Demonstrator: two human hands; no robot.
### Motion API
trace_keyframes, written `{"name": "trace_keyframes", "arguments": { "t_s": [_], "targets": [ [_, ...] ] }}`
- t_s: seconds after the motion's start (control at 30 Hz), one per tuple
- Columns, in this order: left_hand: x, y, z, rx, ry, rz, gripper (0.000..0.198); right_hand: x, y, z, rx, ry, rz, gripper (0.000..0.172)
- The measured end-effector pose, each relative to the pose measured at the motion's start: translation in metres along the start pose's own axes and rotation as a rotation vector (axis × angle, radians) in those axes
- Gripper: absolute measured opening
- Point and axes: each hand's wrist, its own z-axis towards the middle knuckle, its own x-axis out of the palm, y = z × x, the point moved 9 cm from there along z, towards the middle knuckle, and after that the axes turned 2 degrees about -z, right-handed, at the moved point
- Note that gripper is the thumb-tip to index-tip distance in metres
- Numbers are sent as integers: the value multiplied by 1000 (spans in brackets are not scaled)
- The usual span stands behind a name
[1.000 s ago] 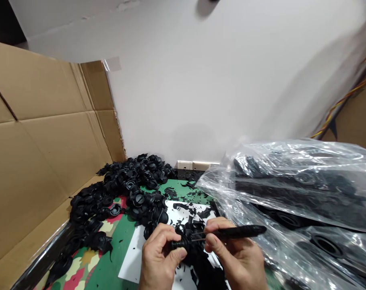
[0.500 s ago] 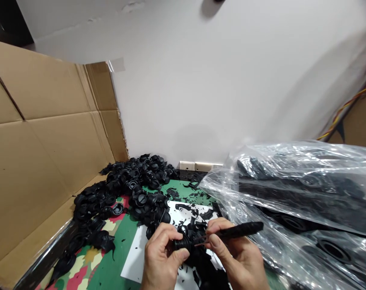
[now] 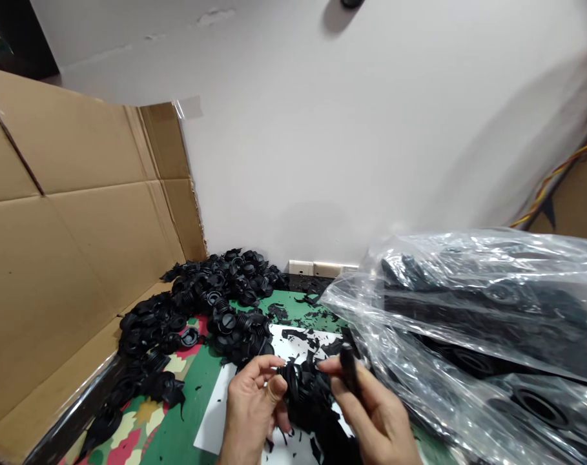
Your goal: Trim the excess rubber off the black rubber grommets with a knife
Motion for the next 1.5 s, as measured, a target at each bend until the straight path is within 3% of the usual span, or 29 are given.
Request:
{"name": "trace_keyframes", "arguments": {
  "t_s": [0.13, 0.23, 0.3, 0.43, 0.6, 0.77, 0.9, 1.03, 1.13, 1.27, 1.5],
  "targets": [
    [9, 4, -3, -65, 66, -69, 45, 29, 10, -5, -142, 178, -82, 11],
    [13, 6, -5, -86, 112, -33, 46, 29, 2, -5, -106, 130, -143, 17],
    [13, 1, -5, -12, 114, 31, 46, 23, -8, -2, -19, 105, -133, 20],
    [10, -22, -10, 254, 63, 272, 53, 21, -32, 1, 237, 180, 13, 16],
    [26, -38, -18, 448, 199, 475, 29, 21, -35, 1, 362, 138, 174, 10],
    [21, -32, -13, 343, 187, 310, 21, 28, -30, -1, 391, 177, 225, 18],
    [16, -21, -8, 223, 131, 127, 17, 28, -34, -6, 503, 150, 293, 25],
    [13, -19, -7, 242, 120, 107, 12, 35, -38, -8, 563, 192, 329, 30],
    [12, -27, -11, 345, 123, 217, 8, 39, -46, -6, 534, 231, 313, 35],
    [16, -43, -18, 511, 122, 404, 3, 30, -45, 3, 348, 227, 199, 38],
    [17, -42, -18, 541, 138, 530, 6, -20, 9, 15, 22, 3, -12, 39]
  ]
}}
